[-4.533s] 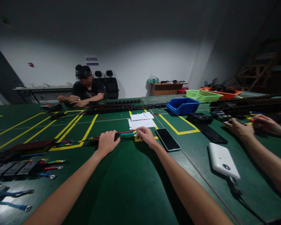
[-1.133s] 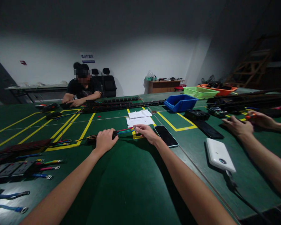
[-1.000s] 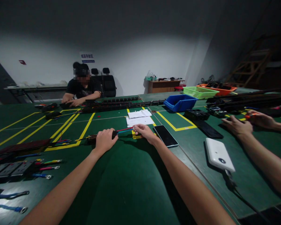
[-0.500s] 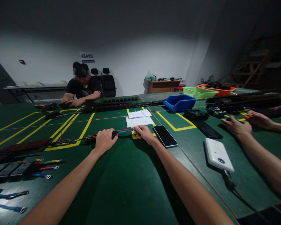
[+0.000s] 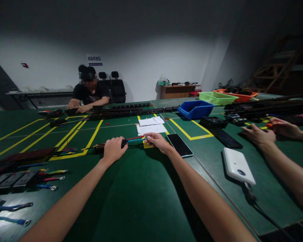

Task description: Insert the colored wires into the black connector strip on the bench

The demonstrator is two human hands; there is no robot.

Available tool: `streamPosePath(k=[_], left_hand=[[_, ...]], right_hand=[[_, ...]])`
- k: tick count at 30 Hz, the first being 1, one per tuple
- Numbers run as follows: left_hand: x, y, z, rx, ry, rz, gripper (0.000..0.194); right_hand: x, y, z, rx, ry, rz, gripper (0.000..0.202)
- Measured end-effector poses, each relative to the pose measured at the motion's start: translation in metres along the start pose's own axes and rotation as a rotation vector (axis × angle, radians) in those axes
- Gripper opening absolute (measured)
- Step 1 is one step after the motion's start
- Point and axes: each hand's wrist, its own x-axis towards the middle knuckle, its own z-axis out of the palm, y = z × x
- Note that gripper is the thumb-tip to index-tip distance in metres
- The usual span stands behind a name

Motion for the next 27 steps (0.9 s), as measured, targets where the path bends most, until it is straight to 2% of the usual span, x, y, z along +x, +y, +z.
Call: streamPosePath(k=[7, 14, 21, 27], left_hand=[[-0.0003, -0.0008, 0.0000, -0.020, -0.008, 0.001, 0.035], [0.0003, -0.0010, -0.0001, -0.035, -0.014, -0.005, 0.036], [-0.0007, -0.0004, -0.0014, -0.003, -0.005, 0.002, 0.035], [-0.0007, 0.0003, -0.0016, 0.011, 0.000, -0.002, 0.036]], right_hand=[[-0.0022, -0.0056, -0.0021, 0.043, -0.050, 0.031, 0.044], [-0.0019, -0.0062, 0.0030, 0.012, -0.002, 0.020, 0.041], [-0.0010, -0.0041, 0.0068, -0.032, 0.062, 0.025, 0.047], [0.0003, 0.0013, 0.0050, -0.073, 0.107, -0.031, 0.046]])
